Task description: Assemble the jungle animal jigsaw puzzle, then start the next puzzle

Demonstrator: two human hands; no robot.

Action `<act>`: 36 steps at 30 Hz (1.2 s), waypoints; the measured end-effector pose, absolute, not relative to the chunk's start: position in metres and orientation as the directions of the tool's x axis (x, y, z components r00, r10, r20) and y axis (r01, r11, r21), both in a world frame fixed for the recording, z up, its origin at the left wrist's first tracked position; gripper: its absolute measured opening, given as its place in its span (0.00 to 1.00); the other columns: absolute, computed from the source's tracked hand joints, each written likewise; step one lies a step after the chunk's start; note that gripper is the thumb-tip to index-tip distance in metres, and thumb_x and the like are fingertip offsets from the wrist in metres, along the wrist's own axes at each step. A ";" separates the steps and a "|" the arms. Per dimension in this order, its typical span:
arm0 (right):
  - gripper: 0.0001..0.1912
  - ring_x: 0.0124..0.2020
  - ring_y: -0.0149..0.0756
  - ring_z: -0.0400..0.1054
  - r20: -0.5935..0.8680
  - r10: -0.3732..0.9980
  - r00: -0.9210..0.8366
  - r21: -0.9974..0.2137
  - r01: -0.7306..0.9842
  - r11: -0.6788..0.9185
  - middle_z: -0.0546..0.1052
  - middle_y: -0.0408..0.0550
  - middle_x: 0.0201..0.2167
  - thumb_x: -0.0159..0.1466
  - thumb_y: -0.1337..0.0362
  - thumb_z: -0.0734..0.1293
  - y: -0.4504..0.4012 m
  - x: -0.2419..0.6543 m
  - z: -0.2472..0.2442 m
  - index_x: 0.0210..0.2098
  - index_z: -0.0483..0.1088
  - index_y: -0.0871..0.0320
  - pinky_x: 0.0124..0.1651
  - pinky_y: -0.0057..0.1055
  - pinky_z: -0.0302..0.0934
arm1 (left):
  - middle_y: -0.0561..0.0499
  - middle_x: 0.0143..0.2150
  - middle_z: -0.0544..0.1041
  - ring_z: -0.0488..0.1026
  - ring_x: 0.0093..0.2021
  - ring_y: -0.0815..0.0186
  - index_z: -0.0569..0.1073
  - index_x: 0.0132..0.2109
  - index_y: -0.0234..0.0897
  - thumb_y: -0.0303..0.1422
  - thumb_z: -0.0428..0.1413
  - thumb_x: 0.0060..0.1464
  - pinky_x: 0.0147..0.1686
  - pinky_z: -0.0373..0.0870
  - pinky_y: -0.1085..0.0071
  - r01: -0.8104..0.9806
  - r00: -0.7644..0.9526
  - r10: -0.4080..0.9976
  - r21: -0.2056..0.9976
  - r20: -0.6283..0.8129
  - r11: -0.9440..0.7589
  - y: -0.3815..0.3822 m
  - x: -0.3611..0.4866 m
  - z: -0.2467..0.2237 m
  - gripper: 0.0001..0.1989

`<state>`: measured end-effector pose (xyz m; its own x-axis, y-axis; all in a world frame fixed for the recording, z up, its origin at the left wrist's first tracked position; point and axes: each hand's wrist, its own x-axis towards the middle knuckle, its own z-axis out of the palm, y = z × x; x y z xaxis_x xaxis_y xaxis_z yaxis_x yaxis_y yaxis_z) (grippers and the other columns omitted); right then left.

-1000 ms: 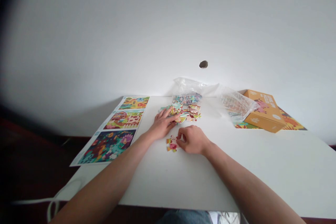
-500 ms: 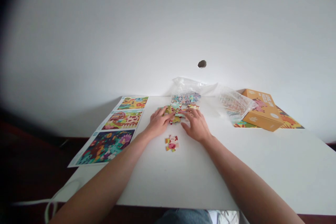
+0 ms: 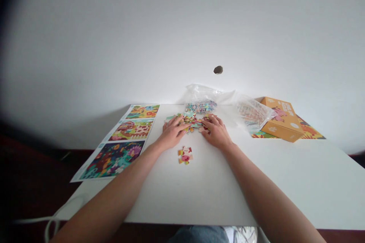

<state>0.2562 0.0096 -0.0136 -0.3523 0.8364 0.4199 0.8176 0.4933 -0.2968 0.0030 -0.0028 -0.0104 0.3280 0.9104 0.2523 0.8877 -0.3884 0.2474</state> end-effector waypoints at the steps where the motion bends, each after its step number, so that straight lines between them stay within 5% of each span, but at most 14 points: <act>1: 0.20 0.63 0.48 0.58 0.419 0.839 -0.347 -0.306 0.816 0.490 0.68 0.53 0.61 0.65 0.57 0.65 0.011 0.257 -0.014 0.56 0.72 0.51 0.65 0.45 0.52 | 0.53 0.72 0.56 0.52 0.70 0.47 0.69 0.61 0.61 0.33 0.49 0.64 0.63 0.53 0.39 0.894 0.304 0.915 0.252 0.265 -0.370 -0.002 0.002 -0.011 0.22; 5: 0.18 0.58 0.46 0.64 0.420 0.877 -0.232 -0.363 0.843 0.397 0.73 0.54 0.53 0.64 0.58 0.65 0.014 0.263 -0.015 0.52 0.74 0.53 0.63 0.45 0.54 | 0.52 0.71 0.58 0.54 0.69 0.47 0.72 0.60 0.57 0.32 0.49 0.63 0.63 0.56 0.41 0.907 0.242 0.926 0.273 0.289 -0.322 -0.002 -0.001 -0.010 0.21; 11: 0.20 0.58 0.46 0.65 0.419 0.870 -0.261 -0.384 0.817 0.430 0.72 0.55 0.55 0.63 0.64 0.63 0.013 0.264 -0.013 0.53 0.74 0.54 0.63 0.44 0.56 | 0.52 0.73 0.52 0.50 0.70 0.45 0.67 0.63 0.62 0.41 0.53 0.62 0.63 0.52 0.37 0.865 0.365 0.898 0.267 0.244 -0.424 -0.004 0.001 -0.008 0.22; 22: 0.30 0.59 0.46 0.65 0.426 0.885 -0.188 -0.422 0.824 0.378 0.73 0.52 0.56 0.52 0.76 0.61 0.019 0.272 -0.021 0.52 0.76 0.54 0.64 0.43 0.58 | 0.51 0.71 0.58 0.53 0.69 0.50 0.68 0.63 0.55 0.23 0.48 0.58 0.64 0.56 0.42 0.916 0.229 0.933 0.264 0.276 -0.303 0.001 0.000 -0.015 0.30; 26: 0.30 0.66 0.52 0.56 0.391 0.846 -0.364 -0.337 0.798 0.499 0.65 0.55 0.65 0.58 0.70 0.63 0.010 0.260 -0.016 0.61 0.69 0.53 0.67 0.54 0.51 | 0.55 0.71 0.59 0.52 0.70 0.49 0.68 0.63 0.56 0.23 0.48 0.58 0.64 0.55 0.43 0.885 0.329 0.910 0.254 0.255 -0.391 0.001 0.000 -0.016 0.31; 30: 0.29 0.71 0.60 0.44 0.254 0.821 -0.511 -0.277 0.775 0.568 0.58 0.48 0.70 0.66 0.57 0.63 -0.001 0.243 -0.008 0.67 0.59 0.41 0.63 0.74 0.36 | 0.57 0.69 0.63 0.51 0.71 0.54 0.67 0.64 0.52 0.26 0.48 0.59 0.68 0.53 0.51 0.811 0.445 0.848 0.272 0.286 -0.518 -0.001 0.001 -0.013 0.28; 36: 0.20 0.68 0.56 0.50 0.273 0.888 -0.370 -0.335 0.829 0.449 0.66 0.50 0.64 0.67 0.56 0.62 0.002 0.246 -0.005 0.58 0.70 0.45 0.61 0.77 0.37 | 0.52 0.65 0.68 0.59 0.66 0.49 0.73 0.59 0.50 0.39 0.53 0.60 0.62 0.60 0.48 0.882 0.254 0.914 0.312 0.315 -0.352 -0.002 0.001 -0.010 0.20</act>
